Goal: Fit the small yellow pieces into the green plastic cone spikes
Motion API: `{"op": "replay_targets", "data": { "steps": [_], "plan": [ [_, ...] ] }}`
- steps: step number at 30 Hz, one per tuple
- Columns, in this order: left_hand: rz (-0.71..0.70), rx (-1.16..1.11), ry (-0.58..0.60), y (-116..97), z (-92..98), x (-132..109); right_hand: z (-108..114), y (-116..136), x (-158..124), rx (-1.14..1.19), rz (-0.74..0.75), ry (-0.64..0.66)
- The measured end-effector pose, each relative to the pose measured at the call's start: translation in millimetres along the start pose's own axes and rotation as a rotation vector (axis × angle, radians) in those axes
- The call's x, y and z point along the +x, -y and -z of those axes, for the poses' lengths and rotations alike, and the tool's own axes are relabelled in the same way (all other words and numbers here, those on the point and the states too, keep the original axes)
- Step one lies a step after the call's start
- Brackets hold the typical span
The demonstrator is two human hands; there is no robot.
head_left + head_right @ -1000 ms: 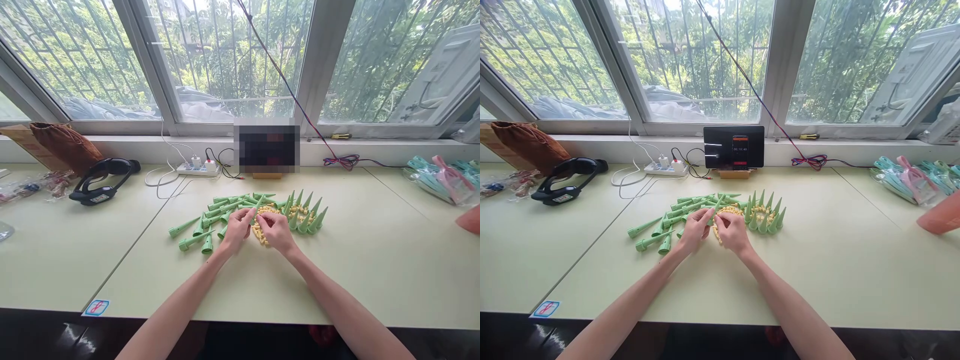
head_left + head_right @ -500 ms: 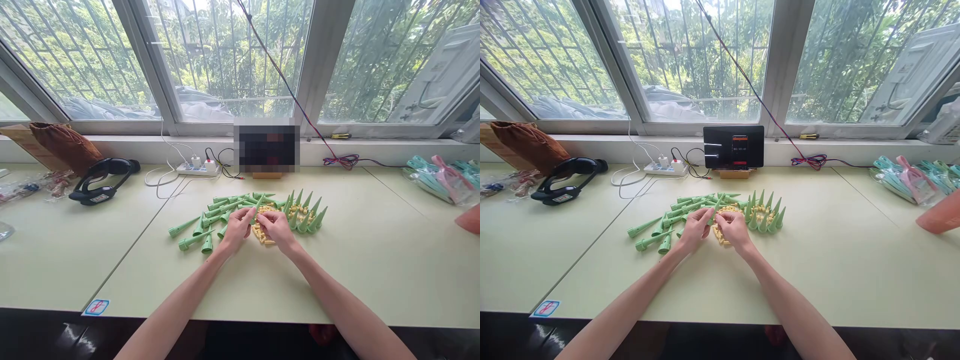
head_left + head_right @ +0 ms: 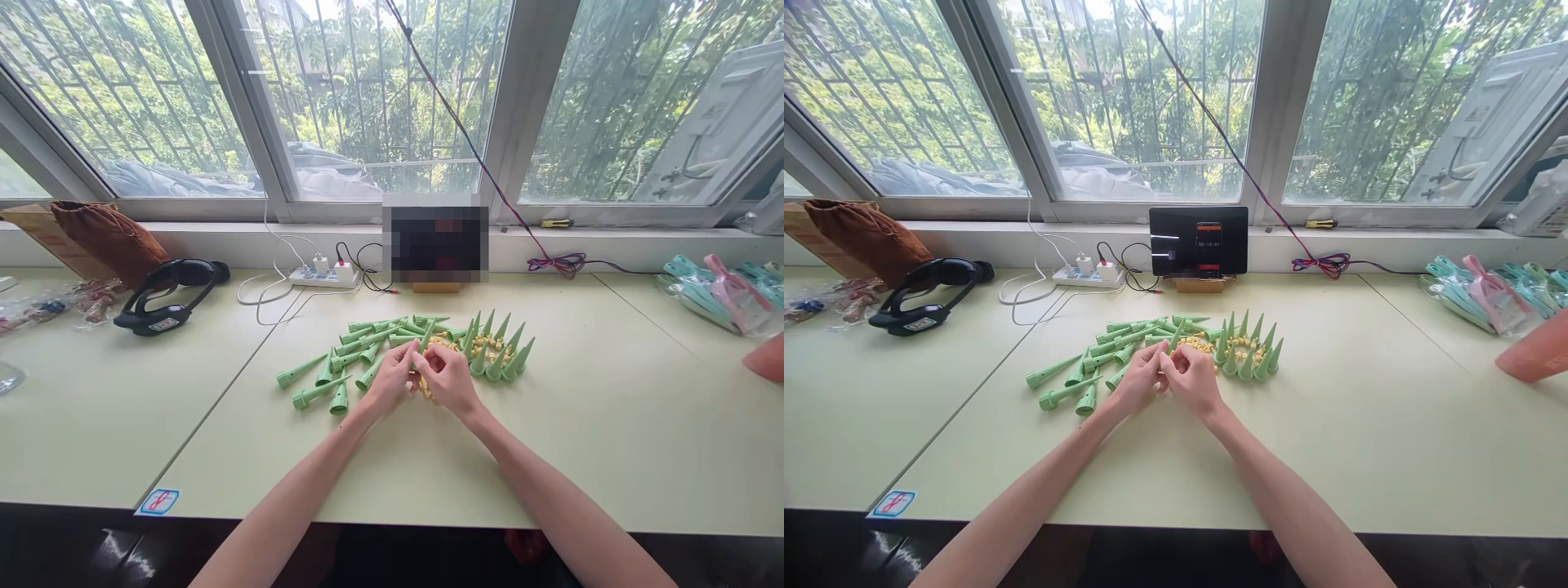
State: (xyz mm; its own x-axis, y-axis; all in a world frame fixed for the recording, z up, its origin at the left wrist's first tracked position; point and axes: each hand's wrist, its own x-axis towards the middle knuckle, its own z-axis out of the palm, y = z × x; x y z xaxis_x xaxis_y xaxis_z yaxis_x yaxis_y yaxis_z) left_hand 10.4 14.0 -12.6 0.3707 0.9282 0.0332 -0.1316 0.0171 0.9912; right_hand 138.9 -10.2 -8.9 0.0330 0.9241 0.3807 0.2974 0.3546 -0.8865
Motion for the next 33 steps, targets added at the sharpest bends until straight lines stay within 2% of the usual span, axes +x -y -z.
{"op": "replay_targets", "data": {
  "steps": [10, 18, 21, 25, 28, 31, 33],
  "plan": [
    [0.029, -0.008, -0.008, 2.4, 0.4, 0.3, -1.5, -4.6, 0.0, -0.039, 0.022, -0.005],
    [-0.023, 0.142, 0.004, -10.8, 5.0, 1.8, 0.1, -4.8, 2.0, -0.041, 0.037, -0.010],
    [-0.067, 0.264, -0.058, -16.7, 10.0, 2.6, 1.0, -6.0, 2.8, -0.057, 0.062, -0.024],
    [-0.187, 0.469, -0.226, -21.7, 17.2, 2.9, 3.7, -8.4, 4.4, -0.102, 0.086, -0.058],
    [-0.246, 0.629, -0.310, -21.5, 20.6, 2.8, 7.0, -9.6, 6.1, -0.144, 0.091, -0.092],
    [-0.258, 0.763, -0.362, -18.1, 21.5, 2.6, 9.5, -10.3, 7.3, -0.170, 0.101, -0.098],
    [-0.256, 0.824, -0.353, -15.3, 21.4, 2.2, 10.2, -10.8, 7.6, -0.180, 0.107, -0.092]
  ]
}}
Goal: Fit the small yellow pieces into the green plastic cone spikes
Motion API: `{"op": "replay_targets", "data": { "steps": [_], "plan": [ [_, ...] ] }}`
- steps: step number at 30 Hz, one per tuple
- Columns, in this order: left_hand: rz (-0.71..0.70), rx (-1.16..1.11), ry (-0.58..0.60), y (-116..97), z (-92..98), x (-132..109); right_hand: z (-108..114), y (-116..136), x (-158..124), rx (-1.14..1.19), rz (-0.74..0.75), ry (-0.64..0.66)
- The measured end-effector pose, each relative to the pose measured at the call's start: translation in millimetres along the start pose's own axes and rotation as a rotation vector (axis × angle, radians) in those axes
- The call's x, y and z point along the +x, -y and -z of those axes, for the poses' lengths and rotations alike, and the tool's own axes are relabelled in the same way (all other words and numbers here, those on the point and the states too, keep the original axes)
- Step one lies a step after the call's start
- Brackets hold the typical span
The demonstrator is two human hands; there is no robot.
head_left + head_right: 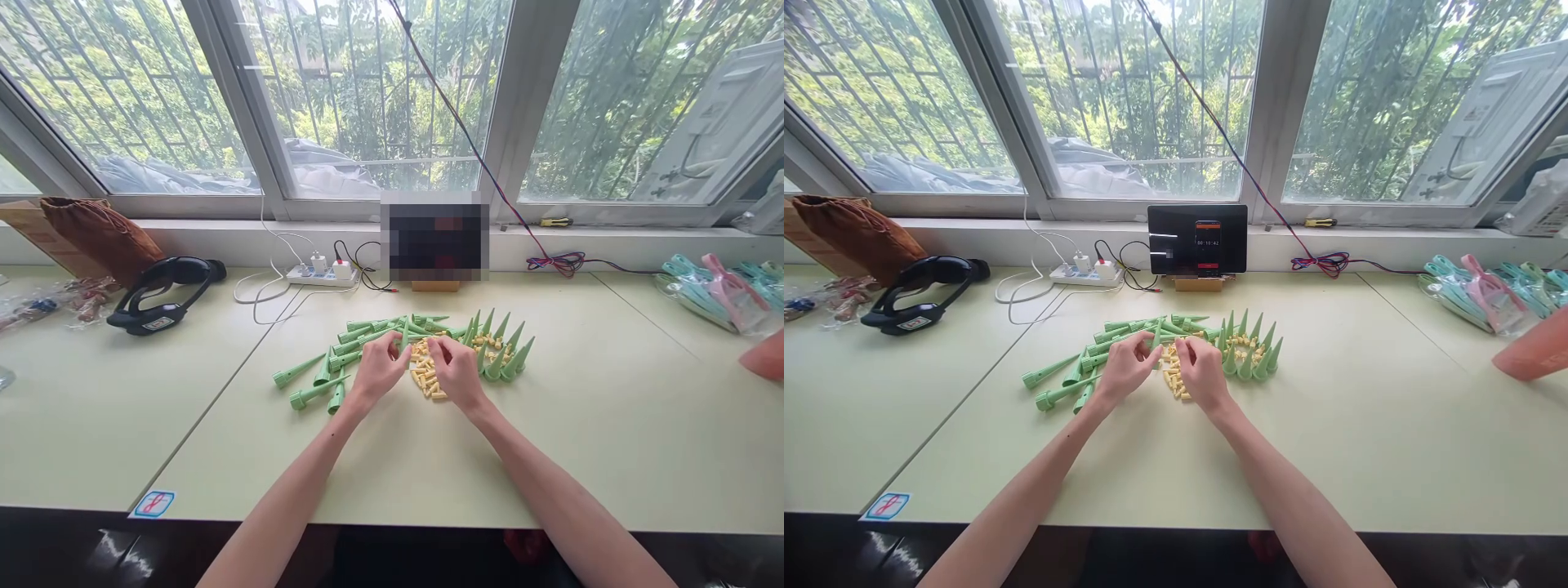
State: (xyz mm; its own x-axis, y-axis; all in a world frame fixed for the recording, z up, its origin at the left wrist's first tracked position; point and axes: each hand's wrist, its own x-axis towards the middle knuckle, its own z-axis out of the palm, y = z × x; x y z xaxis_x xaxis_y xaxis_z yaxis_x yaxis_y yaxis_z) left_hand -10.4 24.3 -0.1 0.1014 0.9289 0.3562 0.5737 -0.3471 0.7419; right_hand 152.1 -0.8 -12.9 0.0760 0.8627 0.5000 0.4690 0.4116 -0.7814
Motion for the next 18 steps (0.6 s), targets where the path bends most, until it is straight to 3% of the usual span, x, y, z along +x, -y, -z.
{"op": "replay_targets", "data": {
  "steps": [11, 18],
  "plan": [
    [0.033, 0.233, 0.226, 2.0, 3.3, -5.1, -1.2, -7.0, 0.4, -0.040, 0.033, 0.017],
    [0.051, 0.450, 0.291, 0.6, 5.0, -6.4, -2.6, -7.0, -1.0, -0.029, 0.033, 0.042]
  ]
}}
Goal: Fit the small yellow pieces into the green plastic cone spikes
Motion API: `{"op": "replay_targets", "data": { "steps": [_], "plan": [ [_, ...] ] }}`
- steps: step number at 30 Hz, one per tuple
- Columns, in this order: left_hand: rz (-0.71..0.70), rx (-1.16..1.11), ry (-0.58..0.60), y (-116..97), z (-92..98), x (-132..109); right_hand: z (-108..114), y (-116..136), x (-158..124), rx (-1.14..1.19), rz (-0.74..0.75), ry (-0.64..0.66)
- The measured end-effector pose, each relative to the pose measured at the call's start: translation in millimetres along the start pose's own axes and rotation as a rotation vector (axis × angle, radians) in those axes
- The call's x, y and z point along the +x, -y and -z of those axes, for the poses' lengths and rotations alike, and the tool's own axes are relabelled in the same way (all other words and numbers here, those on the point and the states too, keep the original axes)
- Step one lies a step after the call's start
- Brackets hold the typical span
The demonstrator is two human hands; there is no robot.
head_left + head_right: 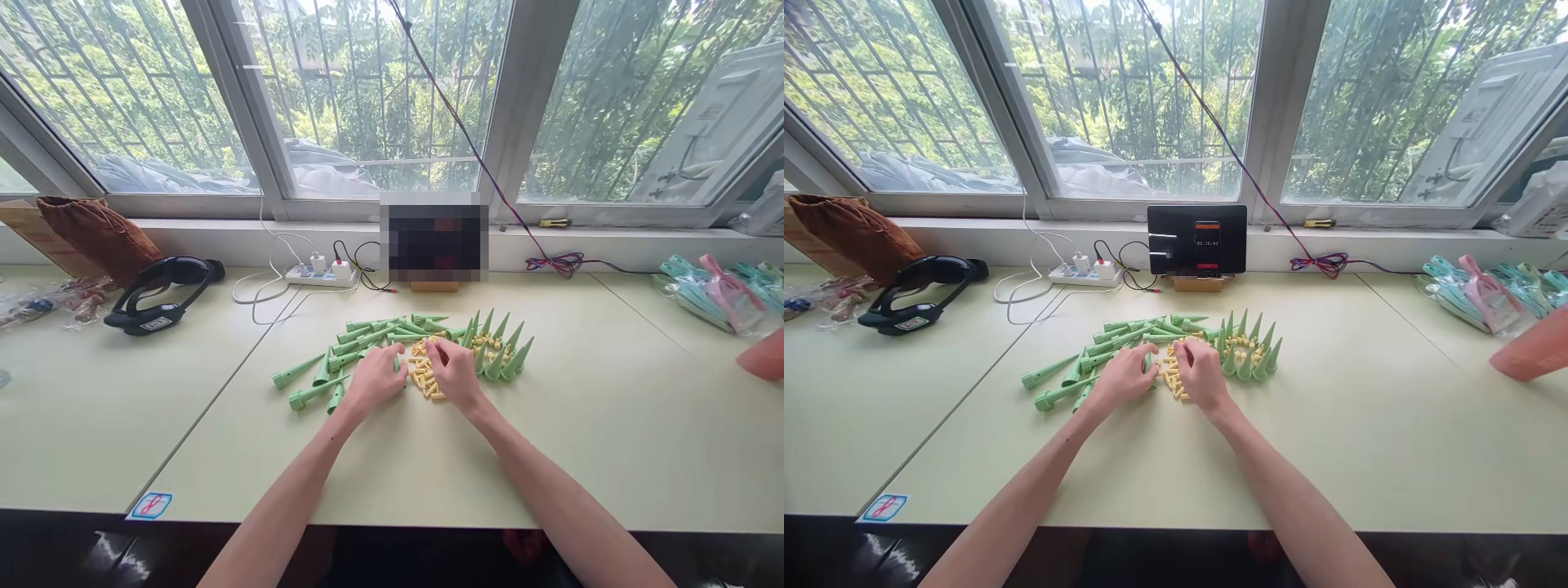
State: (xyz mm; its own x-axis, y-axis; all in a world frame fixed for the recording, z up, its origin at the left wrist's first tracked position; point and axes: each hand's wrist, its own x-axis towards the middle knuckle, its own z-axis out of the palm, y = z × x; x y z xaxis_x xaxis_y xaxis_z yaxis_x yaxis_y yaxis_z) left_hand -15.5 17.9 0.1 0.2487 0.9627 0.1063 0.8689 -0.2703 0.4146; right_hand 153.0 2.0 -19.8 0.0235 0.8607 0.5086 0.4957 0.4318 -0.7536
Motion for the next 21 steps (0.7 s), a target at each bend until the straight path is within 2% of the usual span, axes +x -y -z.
{"op": "replay_targets", "data": {
  "steps": [6, 13, 21],
  "plan": [
    [-0.008, 0.049, -0.017, -0.8, 2.9, 0.5, -0.7, -0.3, -0.8, 0.013, -0.005, 0.012],
    [-0.003, -0.009, -0.186, -3.9, 3.4, 4.0, -1.7, 0.3, -1.2, 0.017, -0.004, 0.010],
    [0.050, -0.003, -0.125, -7.4, -1.4, 5.8, -4.7, -2.3, -1.4, 0.026, 0.004, -0.001]
  ]
}}
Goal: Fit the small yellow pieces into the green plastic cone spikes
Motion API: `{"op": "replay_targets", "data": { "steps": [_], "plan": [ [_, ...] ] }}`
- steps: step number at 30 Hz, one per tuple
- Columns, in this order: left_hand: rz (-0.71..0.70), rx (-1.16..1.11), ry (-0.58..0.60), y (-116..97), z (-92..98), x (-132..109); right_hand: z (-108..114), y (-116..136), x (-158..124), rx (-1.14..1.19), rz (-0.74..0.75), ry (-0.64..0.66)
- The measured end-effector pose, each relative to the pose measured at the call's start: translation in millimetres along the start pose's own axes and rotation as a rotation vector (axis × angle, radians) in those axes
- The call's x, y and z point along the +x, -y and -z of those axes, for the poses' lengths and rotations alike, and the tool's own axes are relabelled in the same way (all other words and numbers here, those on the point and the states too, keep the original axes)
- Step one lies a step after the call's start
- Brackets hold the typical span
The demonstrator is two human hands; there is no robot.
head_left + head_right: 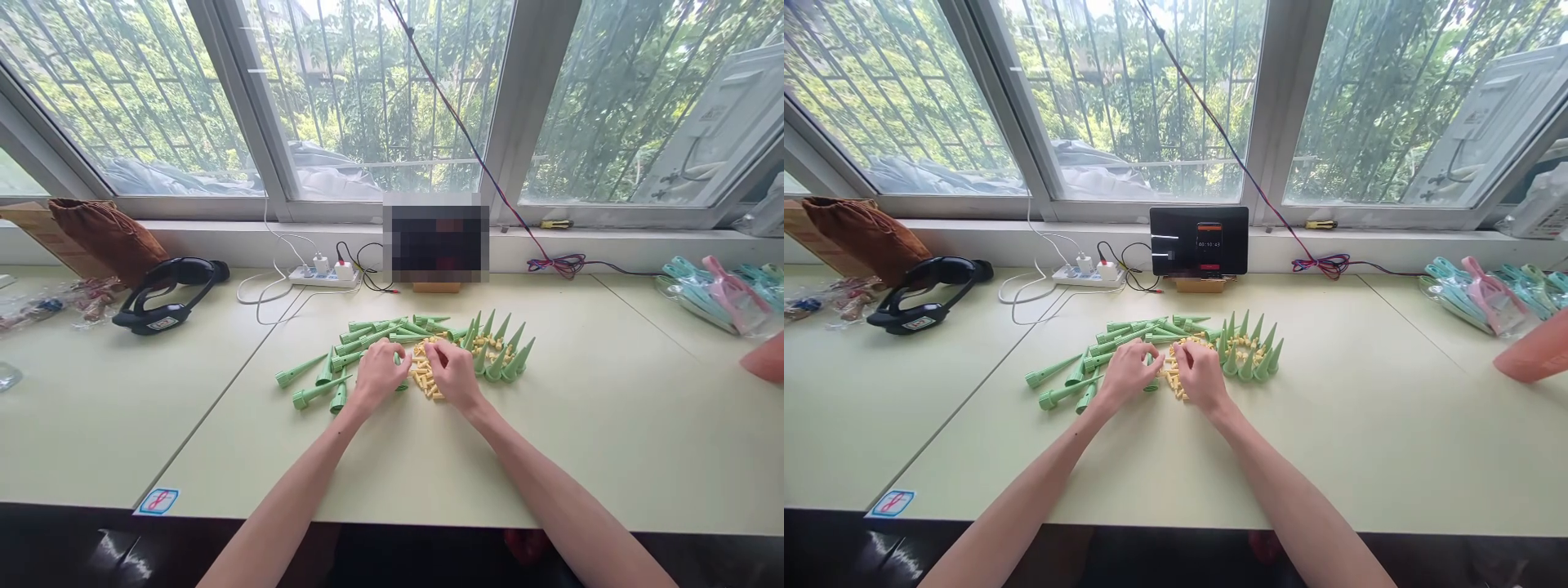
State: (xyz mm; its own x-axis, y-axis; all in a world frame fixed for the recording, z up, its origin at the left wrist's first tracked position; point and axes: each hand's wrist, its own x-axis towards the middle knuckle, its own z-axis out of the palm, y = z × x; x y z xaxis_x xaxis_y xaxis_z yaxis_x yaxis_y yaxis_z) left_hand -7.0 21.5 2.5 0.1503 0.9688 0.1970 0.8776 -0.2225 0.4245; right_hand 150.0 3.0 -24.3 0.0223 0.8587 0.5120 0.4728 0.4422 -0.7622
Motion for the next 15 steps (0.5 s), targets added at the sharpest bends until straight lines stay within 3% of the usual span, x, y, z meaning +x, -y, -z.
{"op": "replay_targets", "data": {
  "steps": [15],
  "plan": [
    [-0.018, -0.022, 0.050, 5.8, -8.5, 8.2, -1.5, -1.6, 0.7, 0.006, -0.004, 0.011]
  ]
}}
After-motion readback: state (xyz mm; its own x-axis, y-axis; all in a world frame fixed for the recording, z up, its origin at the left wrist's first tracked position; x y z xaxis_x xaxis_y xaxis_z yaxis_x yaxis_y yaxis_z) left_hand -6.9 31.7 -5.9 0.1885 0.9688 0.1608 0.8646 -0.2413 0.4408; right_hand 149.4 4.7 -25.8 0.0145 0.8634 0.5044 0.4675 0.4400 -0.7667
